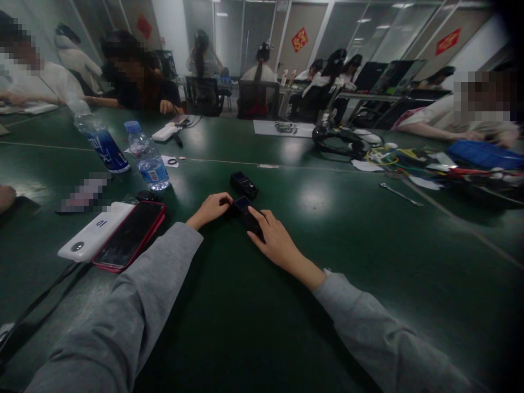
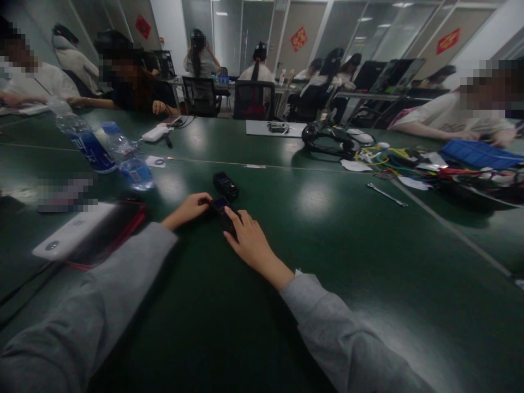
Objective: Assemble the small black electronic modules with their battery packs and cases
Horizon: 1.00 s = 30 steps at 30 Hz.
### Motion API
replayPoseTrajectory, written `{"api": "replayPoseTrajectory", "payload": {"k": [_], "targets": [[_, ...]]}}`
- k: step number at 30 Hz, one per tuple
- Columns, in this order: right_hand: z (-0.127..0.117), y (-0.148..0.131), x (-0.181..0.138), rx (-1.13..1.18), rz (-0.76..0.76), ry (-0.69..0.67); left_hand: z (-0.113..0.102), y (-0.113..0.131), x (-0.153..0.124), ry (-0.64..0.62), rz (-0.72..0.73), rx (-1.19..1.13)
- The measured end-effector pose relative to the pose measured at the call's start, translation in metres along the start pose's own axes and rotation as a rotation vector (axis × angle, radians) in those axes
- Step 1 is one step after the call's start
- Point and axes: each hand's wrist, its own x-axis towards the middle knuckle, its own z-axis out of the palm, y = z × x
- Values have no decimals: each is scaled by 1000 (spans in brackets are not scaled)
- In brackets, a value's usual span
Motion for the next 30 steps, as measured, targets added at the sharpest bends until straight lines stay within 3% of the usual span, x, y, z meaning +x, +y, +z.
{"api": "replayPoseTrajectory", "payload": {"k": [10,15,27,30], "targets": [[-3,-5,1,-40,9,-5,0,2,-1,14,4,2],[-4,-2,2,-131,95,94,0,0,0,-3,5,1],[-20,67,6,-276,245,230,-2,2,-3,-31,28,-7],[-20,85,9,-296,316,268,-5,10,-5,81,51,90]]}}
